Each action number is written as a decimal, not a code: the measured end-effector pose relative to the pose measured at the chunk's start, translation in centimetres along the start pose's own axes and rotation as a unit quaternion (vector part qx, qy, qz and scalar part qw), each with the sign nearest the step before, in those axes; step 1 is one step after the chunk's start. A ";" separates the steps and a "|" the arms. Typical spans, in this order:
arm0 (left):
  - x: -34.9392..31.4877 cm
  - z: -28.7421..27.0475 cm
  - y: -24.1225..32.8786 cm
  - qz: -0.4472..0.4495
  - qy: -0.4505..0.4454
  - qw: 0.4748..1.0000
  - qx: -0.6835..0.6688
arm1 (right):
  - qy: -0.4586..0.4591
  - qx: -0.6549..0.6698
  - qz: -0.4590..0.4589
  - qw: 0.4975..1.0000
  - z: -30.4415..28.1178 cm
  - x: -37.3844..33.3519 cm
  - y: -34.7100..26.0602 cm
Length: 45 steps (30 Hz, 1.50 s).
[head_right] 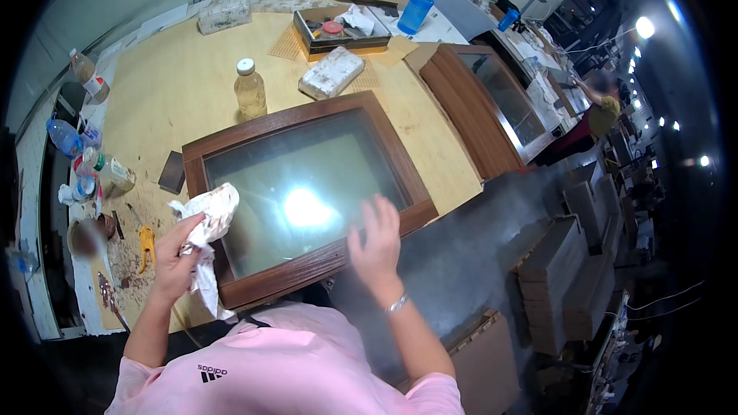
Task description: The person wipes the glass and wooden frame of a door using a white cloth and a cleaning solution from a bottle, while also using a small block and a hand tool to work on the edges.
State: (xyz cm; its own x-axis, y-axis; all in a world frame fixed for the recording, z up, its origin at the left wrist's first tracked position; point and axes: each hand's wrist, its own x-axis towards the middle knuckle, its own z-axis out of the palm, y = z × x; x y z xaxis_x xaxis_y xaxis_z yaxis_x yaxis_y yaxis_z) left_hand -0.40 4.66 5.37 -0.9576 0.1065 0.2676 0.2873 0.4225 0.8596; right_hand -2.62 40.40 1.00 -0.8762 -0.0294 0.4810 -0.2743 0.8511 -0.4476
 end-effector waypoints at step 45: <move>-0.6 2.1 -7.1 0.192 -0.061 0.959 0.198 | -0.105 -0.145 0.028 0.983 3.4 3.2 3.3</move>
State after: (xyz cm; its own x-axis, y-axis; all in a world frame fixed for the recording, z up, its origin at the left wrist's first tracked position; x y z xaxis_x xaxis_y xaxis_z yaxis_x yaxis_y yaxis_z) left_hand -1.87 3.44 -1.86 -0.7855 0.4172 0.4570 0.6114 0.6374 0.4689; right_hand -7.70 41.36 -1.46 -0.9573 -0.0599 0.2827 -0.1254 0.9675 -0.2195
